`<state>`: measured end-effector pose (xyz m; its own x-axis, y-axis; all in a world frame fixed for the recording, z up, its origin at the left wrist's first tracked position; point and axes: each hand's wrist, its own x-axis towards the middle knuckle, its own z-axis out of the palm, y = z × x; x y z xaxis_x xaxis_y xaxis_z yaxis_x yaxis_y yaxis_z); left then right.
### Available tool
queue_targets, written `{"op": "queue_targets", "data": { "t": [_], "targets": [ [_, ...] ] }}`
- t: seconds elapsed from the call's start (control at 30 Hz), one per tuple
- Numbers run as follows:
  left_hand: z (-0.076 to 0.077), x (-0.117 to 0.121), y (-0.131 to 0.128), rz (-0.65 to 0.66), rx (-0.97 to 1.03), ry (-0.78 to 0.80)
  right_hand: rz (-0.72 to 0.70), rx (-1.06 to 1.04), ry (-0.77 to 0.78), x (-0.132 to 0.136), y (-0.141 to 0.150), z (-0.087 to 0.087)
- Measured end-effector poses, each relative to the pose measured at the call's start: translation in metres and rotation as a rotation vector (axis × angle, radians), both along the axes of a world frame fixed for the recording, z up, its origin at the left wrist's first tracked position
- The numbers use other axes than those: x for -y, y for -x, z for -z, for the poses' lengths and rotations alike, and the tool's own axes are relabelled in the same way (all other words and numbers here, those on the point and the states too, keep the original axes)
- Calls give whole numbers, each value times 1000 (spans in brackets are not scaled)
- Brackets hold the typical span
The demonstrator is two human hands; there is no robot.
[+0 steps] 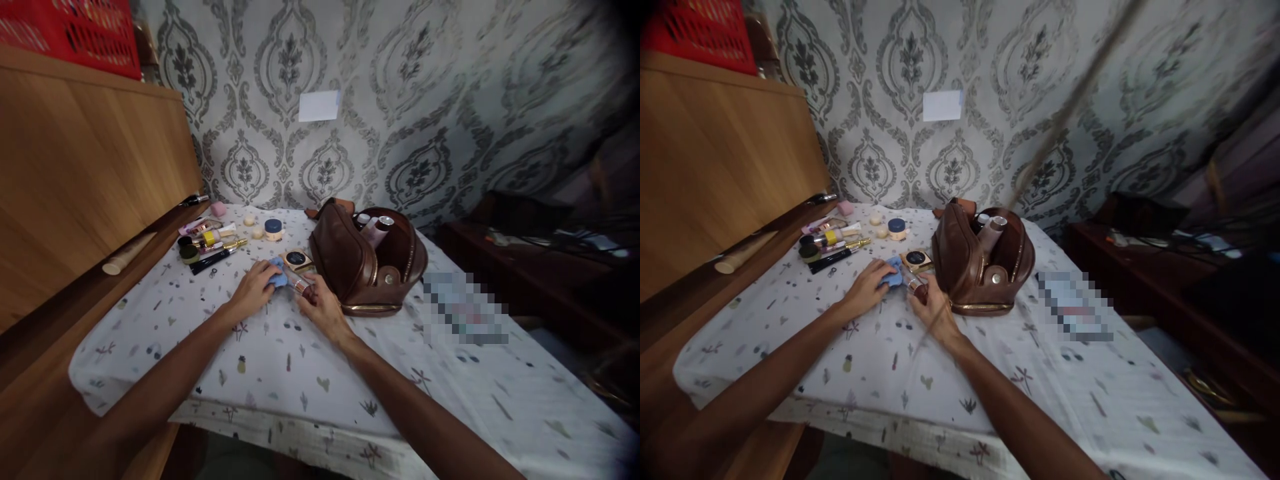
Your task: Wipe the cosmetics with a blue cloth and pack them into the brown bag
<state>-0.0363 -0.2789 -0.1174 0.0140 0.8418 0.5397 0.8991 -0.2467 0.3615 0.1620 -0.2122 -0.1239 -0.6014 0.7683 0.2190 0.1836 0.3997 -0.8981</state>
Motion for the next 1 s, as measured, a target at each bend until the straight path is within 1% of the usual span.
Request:
{"op": "queue_targets", "data": {
  "t": [0.1, 0.17, 0.23, 0.33, 0.4, 0.5, 0.57, 0.6, 0.7, 0.77, 0.83, 0.9, 1.0],
  "targets": [
    [-6, 4, -9, 97, -26, -27, -12, -27, 20, 2, -1, -3],
    [-10, 6, -12, 120, -52, -32, 3, -51, 30, 4, -1, -6],
    [-13, 7, -12, 96, -84, -21, 26, -103, 58, 5, 0, -7],
    [-14, 7, -9, 21, -144, 35, 40, -224, 116, 8, 1, -6],
    [-13, 8, -6, -13, -166, 71, 10, -285, 150, 9, 2, -6],
    [-12, 7, -2, 14, -144, 90, -86, -318, 152, 11, 2, -4],
    [-13, 7, -1, 44, -79, 81, -111, -310, 89, 9, 2, -3],
    [-15, 7, -1, 57, -27, 74, -95, -300, 34, 7, 2, -2],
    [-22, 8, -7, 116, 191, 86, 0, -267, -176, 2, 0, -2],
    [-26, 9, -13, 175, 360, 132, 8, -247, -261, 1, -2, -3],
    [-28, 11, -20, 195, 498, 170, -52, -230, -240, 3, -3, -6],
    [-28, 12, -24, 165, 580, 171, -115, -232, -142, 6, -4, -9],
    [-28, 12, -24, 77, 673, 85, -112, -249, -23, 10, -4, -10]
  ]
}}
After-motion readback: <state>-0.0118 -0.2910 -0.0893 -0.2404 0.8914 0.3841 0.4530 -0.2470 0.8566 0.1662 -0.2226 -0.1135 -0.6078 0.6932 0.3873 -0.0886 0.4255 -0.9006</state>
